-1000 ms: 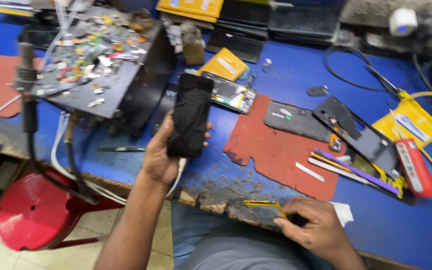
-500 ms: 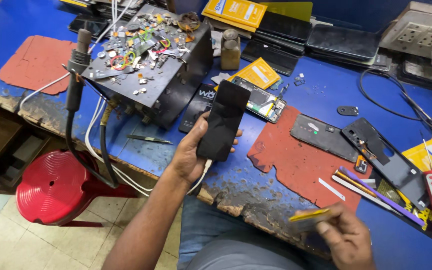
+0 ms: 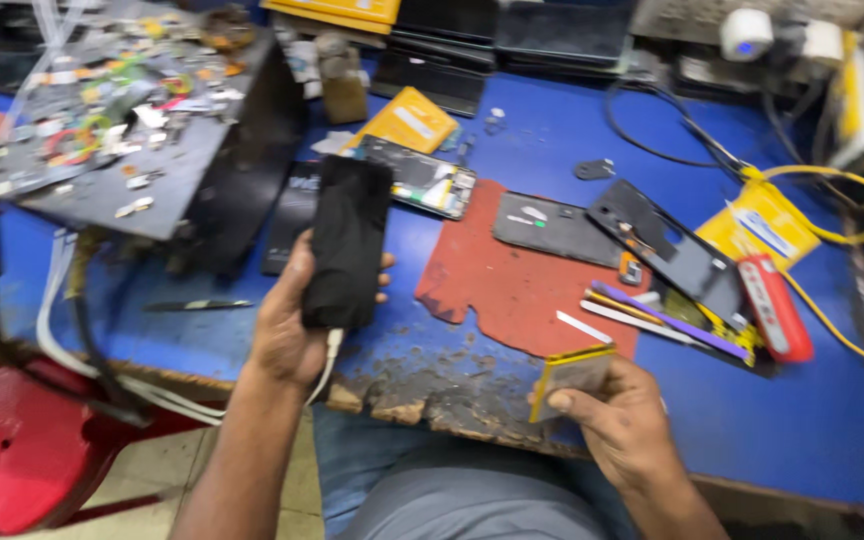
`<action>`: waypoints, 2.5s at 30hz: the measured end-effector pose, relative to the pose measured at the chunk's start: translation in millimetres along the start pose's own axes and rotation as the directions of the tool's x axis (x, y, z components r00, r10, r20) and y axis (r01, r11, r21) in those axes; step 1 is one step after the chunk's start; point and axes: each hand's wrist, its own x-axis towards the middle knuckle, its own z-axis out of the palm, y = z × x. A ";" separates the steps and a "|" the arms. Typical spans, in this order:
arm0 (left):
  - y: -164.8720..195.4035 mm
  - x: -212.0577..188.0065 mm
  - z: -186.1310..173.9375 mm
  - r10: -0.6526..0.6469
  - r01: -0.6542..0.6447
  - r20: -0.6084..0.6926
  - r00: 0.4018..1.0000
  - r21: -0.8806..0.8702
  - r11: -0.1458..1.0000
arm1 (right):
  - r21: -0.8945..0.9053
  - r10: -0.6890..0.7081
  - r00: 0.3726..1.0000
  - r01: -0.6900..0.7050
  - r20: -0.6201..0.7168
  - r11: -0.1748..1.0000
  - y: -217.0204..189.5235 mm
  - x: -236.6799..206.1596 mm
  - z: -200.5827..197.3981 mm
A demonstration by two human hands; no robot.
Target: The person repairs a smartphone at a cluttered workbench. They remove the old battery from the phone body, connect the phone to a charger and check it as it boots, peel adhesive backing from a replacement battery, fit the new battery into the phone, and press the frame and components back together by hand.
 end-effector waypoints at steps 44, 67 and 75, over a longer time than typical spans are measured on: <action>-10.2 -7.7 20.0 -0.067 0.064 0.030 0.997 0.076 0.995 | 0.241 -0.051 0.998 0.058 -0.036 0.969 0.7 10.1 24.1; -4.9 -1.8 23.5 -0.081 0.074 0.072 0.994 0.094 0.993 | 0.169 -0.104 0.994 0.106 -0.021 0.980 9.5 12.7 28.1; -13.1 -0.9 13.8 -0.149 0.130 0.120 0.982 0.154 0.980 | 0.102 -0.159 0.984 0.150 0.081 0.983 21.3 -1.7 18.5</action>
